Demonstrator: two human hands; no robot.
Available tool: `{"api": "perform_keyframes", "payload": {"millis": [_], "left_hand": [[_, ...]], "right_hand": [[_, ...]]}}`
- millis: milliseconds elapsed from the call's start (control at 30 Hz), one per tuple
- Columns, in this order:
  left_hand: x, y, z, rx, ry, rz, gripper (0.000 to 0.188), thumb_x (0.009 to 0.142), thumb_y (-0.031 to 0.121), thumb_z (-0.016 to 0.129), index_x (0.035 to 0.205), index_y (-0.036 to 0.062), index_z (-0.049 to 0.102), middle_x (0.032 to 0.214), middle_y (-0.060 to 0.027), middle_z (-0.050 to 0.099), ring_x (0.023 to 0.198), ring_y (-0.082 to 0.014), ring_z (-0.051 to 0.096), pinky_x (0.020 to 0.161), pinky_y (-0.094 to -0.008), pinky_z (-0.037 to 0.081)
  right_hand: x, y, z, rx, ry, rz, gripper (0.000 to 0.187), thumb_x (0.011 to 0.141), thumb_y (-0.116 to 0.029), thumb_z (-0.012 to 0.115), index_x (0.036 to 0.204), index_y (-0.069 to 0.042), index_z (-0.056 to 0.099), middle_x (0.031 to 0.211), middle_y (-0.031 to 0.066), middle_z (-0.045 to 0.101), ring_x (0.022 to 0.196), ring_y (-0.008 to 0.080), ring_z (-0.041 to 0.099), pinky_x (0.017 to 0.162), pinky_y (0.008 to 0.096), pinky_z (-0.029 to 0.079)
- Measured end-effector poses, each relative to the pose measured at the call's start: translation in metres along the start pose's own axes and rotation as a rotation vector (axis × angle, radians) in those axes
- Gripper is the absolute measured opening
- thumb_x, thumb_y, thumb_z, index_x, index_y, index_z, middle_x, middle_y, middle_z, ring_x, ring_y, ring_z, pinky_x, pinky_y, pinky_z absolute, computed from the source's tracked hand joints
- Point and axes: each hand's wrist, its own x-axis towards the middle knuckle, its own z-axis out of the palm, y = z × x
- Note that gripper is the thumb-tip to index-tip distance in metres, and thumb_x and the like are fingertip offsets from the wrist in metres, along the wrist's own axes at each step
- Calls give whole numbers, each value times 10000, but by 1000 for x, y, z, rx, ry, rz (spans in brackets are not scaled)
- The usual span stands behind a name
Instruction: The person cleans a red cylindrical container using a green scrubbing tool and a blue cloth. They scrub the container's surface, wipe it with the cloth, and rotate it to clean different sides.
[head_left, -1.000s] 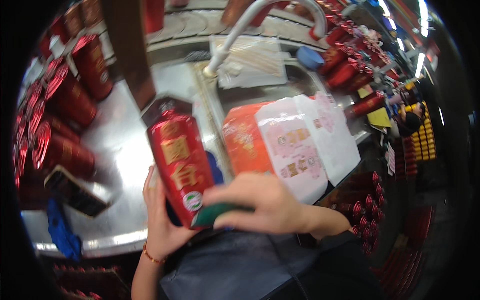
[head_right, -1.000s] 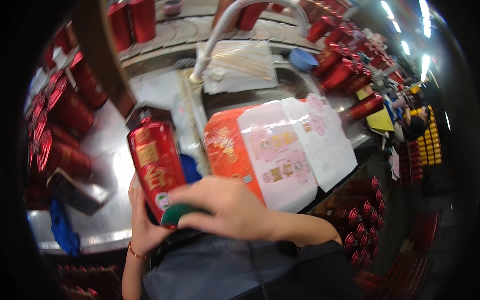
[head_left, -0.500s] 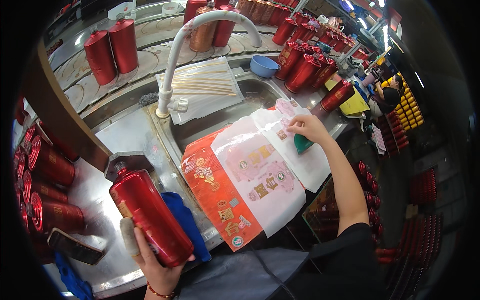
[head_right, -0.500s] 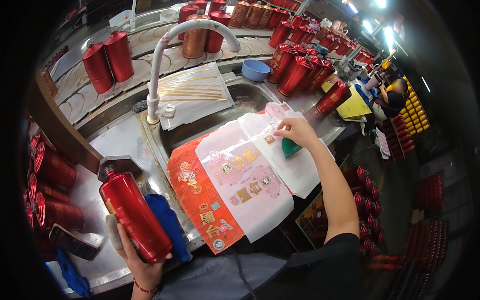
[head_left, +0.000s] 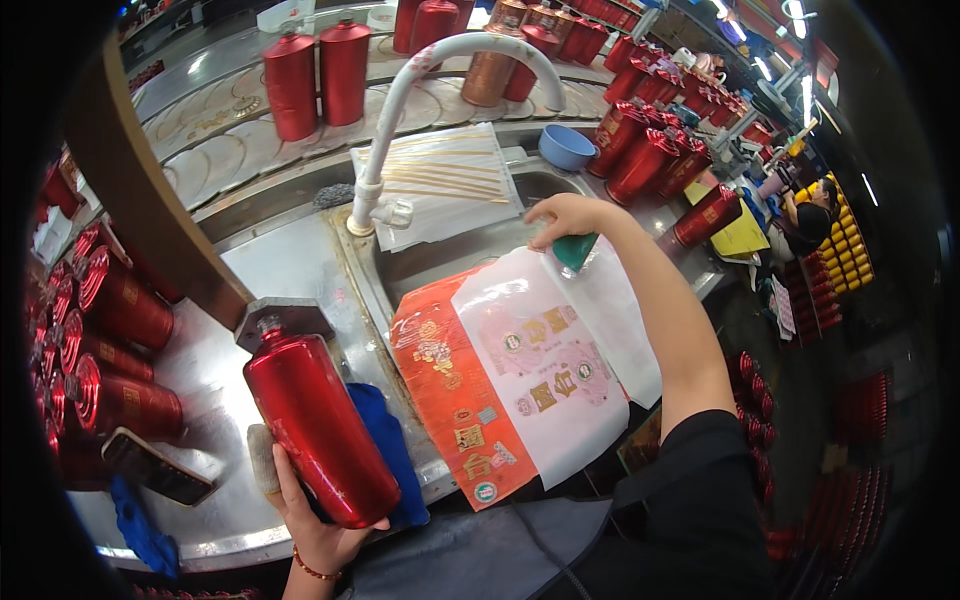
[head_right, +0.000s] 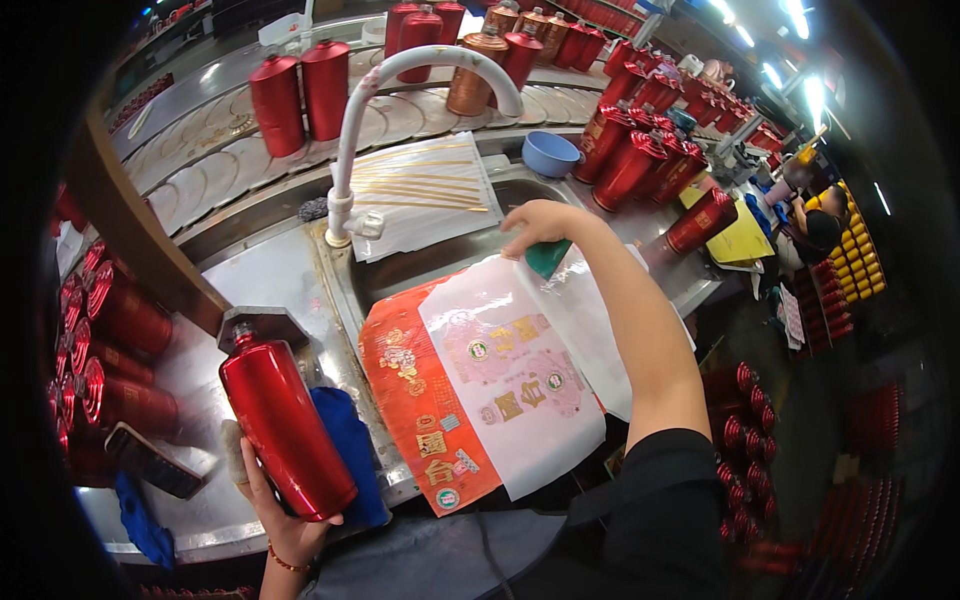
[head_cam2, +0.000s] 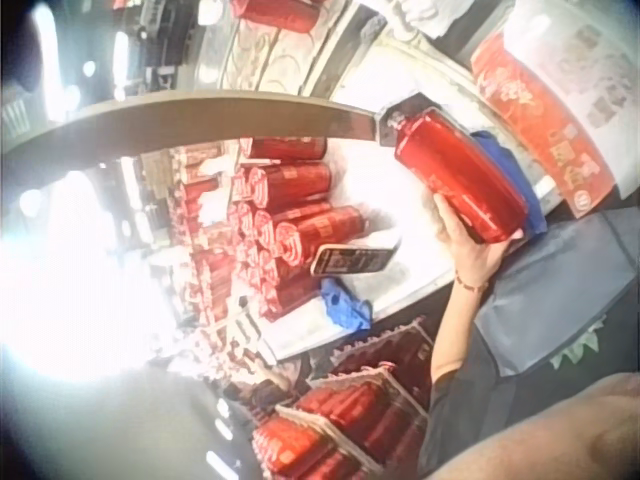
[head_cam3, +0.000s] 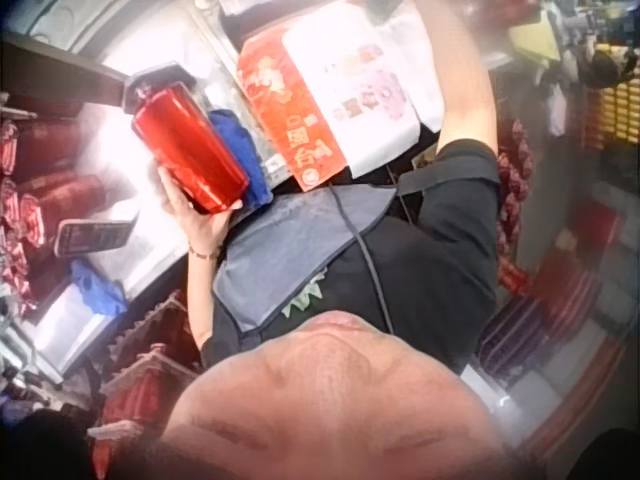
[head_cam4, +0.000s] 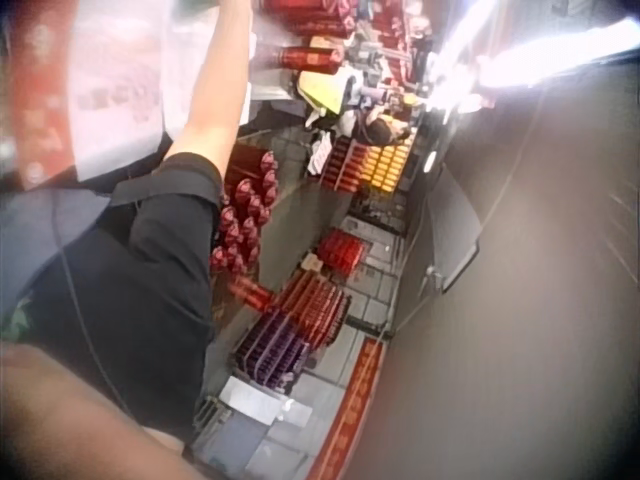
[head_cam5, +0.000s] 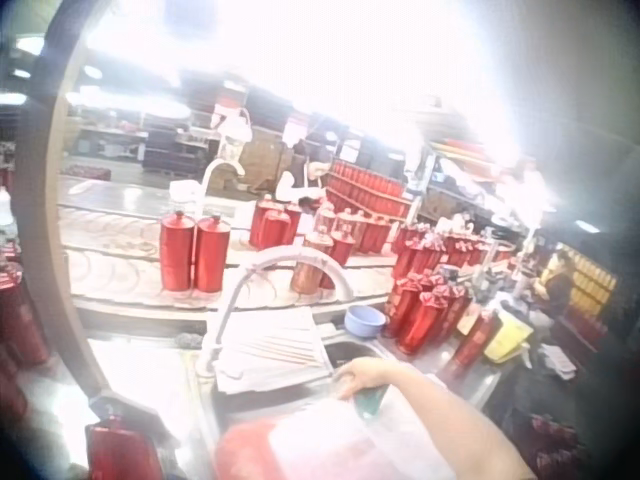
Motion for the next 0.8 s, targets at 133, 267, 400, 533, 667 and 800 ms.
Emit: {"api": "perform_keyframes", "payload": {"millis": [133,267,400,533,667,800], "left_hand": [[6,4,-4,21,13,74,1455,638,765,828,1616,-66,142,1630,-286,254,1516,-416,267,1211,-491,286],[7,6,-11,-23,-57,47,1425,647,659,893,1616,-64,139,1633,-294,219,1527,-424,250,1215,-497,289],[23,35,-17,131,-7,221,1354,628,404,996,1607,-41,172,1596,-327,246,1514,-485,253,1192,-525,342],[38,55,-19,303,-96,246,1224,687,350,959,1592,-23,225,1645,-330,172,1512,-528,226,1215,-561,301],[30,41,-12,44,27,190,1207,681,325,957,1582,-56,248,1634,-340,203,1502,-540,256,1204,-533,342],[25,28,-19,-69,-43,131,1289,711,377,948,1598,-80,131,1612,-393,189,1496,-565,252,1201,-548,333]], "right_hand": [[12,-5,-18,63,-218,-28,283,853,-285,833,963,-25,811,918,39,791,854,116,696,808,286,533],[3,-14,-23,92,18,-75,208,826,-209,845,864,-17,773,803,35,742,761,105,648,744,287,524],[-38,-81,-18,58,380,-218,183,791,-153,814,850,8,749,781,69,699,698,166,647,686,307,511],[-86,-154,11,-56,514,-362,104,821,-85,782,883,-13,739,791,86,683,654,184,614,620,310,481],[-128,-220,44,-169,587,-666,124,808,-46,773,929,-31,750,779,107,679,658,258,651,595,354,498],[-162,-264,67,-49,423,-860,186,795,-82,773,980,-108,765,742,43,643,609,221,632,517,347,469]]}}
